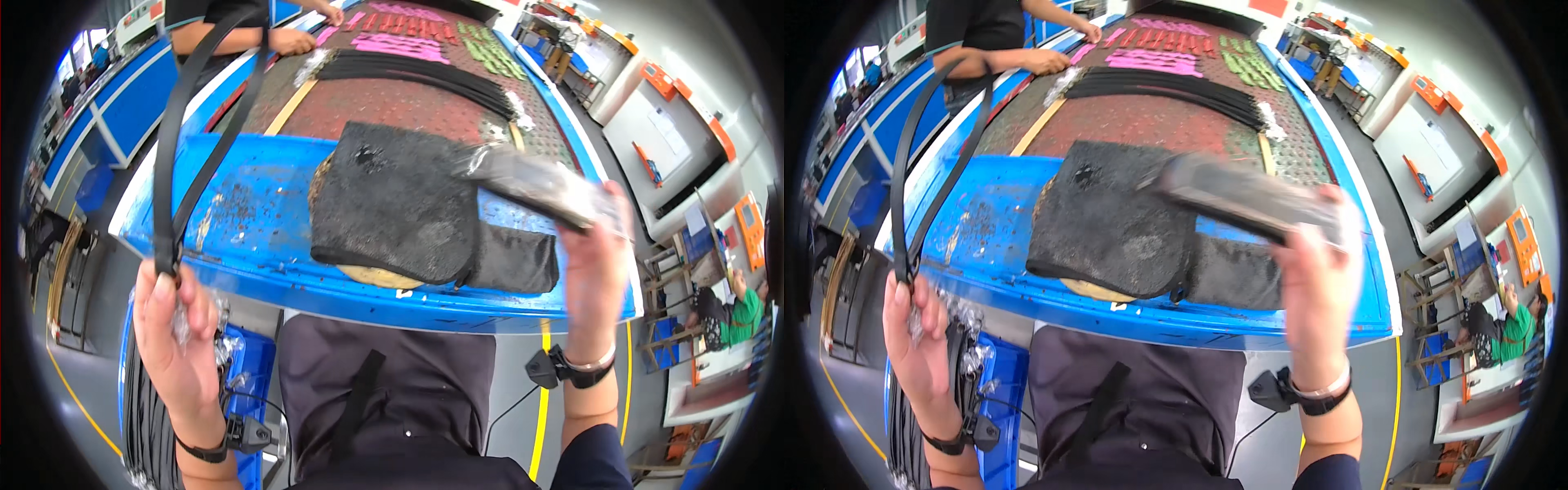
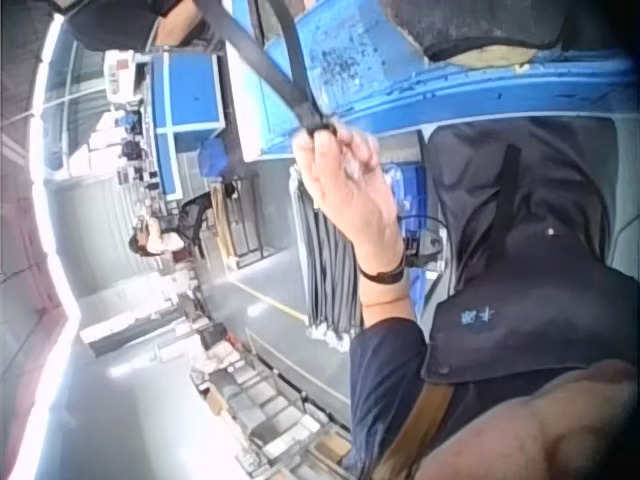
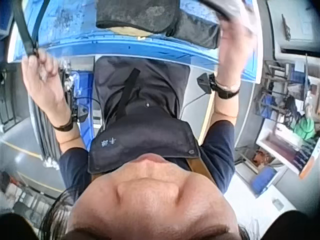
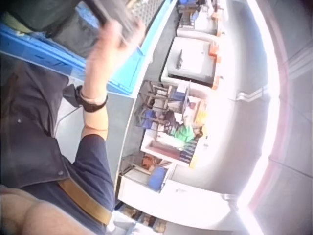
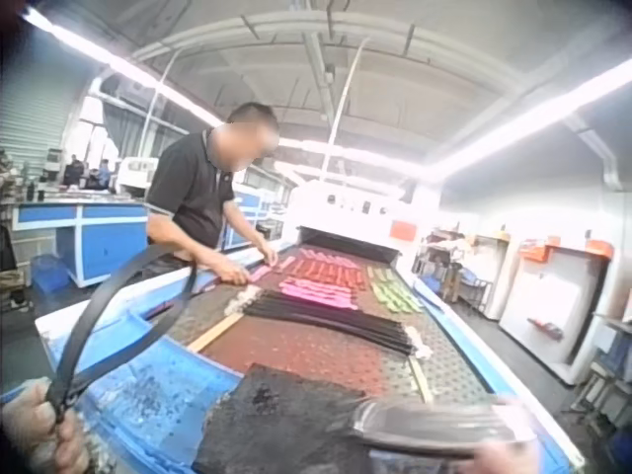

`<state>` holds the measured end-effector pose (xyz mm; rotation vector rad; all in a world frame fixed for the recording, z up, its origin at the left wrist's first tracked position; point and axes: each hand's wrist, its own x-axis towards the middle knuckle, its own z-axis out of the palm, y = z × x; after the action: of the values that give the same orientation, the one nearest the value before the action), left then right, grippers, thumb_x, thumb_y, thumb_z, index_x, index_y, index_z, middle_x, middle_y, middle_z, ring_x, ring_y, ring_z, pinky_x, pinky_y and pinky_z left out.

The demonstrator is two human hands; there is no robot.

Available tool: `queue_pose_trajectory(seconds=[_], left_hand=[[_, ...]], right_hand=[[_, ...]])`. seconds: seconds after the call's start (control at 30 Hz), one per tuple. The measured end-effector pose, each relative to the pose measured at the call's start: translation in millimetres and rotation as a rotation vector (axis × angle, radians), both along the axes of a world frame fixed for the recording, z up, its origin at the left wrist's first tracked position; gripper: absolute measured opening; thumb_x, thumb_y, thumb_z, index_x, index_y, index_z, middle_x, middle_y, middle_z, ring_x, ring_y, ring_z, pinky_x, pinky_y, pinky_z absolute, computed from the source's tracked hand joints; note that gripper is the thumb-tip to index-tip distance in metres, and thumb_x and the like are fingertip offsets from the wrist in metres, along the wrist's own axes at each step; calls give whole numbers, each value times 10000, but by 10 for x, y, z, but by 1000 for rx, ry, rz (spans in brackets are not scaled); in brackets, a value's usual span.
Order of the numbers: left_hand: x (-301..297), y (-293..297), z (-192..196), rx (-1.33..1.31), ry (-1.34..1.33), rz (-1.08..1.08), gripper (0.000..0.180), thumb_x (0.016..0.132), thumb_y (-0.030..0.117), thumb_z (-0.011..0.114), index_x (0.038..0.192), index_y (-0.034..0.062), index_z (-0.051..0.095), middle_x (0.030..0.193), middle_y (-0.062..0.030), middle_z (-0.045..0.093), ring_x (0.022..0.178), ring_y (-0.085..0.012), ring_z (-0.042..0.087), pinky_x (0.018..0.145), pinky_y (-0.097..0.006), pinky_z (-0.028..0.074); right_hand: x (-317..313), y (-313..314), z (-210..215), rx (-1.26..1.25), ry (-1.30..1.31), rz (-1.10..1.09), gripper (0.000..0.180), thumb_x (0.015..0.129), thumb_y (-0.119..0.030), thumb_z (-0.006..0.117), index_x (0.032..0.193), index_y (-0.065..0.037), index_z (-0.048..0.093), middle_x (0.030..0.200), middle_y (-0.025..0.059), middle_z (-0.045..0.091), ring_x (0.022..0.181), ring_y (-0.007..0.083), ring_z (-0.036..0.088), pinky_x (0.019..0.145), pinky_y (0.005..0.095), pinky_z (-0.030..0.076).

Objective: The person attaches metal buckles to black leather straps using a handheld stapler-like tool. They repeatedly pick up a strap, insert the buckle, and secure it with the tool, then place the finished item on a conveyor belt. The process is repetitive and performed one item at a time.

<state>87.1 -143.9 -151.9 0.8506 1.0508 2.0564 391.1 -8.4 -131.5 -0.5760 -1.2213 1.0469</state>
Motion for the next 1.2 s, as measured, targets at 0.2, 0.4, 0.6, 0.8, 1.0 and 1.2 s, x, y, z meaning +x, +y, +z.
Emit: queue_pose_trajectory(seconds=[0.2,0.4,0.6,0.8,1.0,1.2], left_hand=[[6,-42,-84,65,53,113,156,856,149,524,859,67,391,694,-13,408,524,-51,361,465,-181,284],[144,-57,-218,78,403,236,175,831,121,539,802,70,374,684,-9,375,542,-57,346,487,-198,264],[243,-115,-230,-12,771,308,194,782,150,594,785,46,430,819,-71,455,720,-139,408,662,-252,341],[375,-44,-193,114,1124,334,221,694,85,657,841,55,493,791,-120,502,637,-242,479,574,-334,412],[652,69,-107,271,1286,232,310,549,66,705,831,89,579,705,-74,502,541,-210,514,451,-287,418],[769,123,-72,389,1242,198,275,528,2,676,774,62,567,660,-36,456,479,-146,469,392,-241,386]], right_hand=[[-281,234,-35,-183,-419,136,530,779,-191,689,1198,-28,407,1125,94,520,1042,167,491,899,304,391],[39,318,-289,-9,-866,-76,595,816,-288,637,1256,28,392,1227,186,476,1190,274,416,980,341,326],[269,-199,-184,296,-1218,-401,360,812,-202,604,1126,-33,554,1273,142,464,1256,353,334,1033,463,227],[224,-459,-229,369,-1495,-378,171,795,-201,604,880,-81,691,1262,112,489,1271,378,300,1035,546,156],[-36,-863,-107,874,-1163,-278,300,828,-397,511,996,-227,692,1266,62,476,1260,370,290,1053,534,130],[-232,-868,-91,1124,-1207,-224,319,854,-489,482,1002,-287,680,1475,86,146,1325,455,21,1069,531,-6]])
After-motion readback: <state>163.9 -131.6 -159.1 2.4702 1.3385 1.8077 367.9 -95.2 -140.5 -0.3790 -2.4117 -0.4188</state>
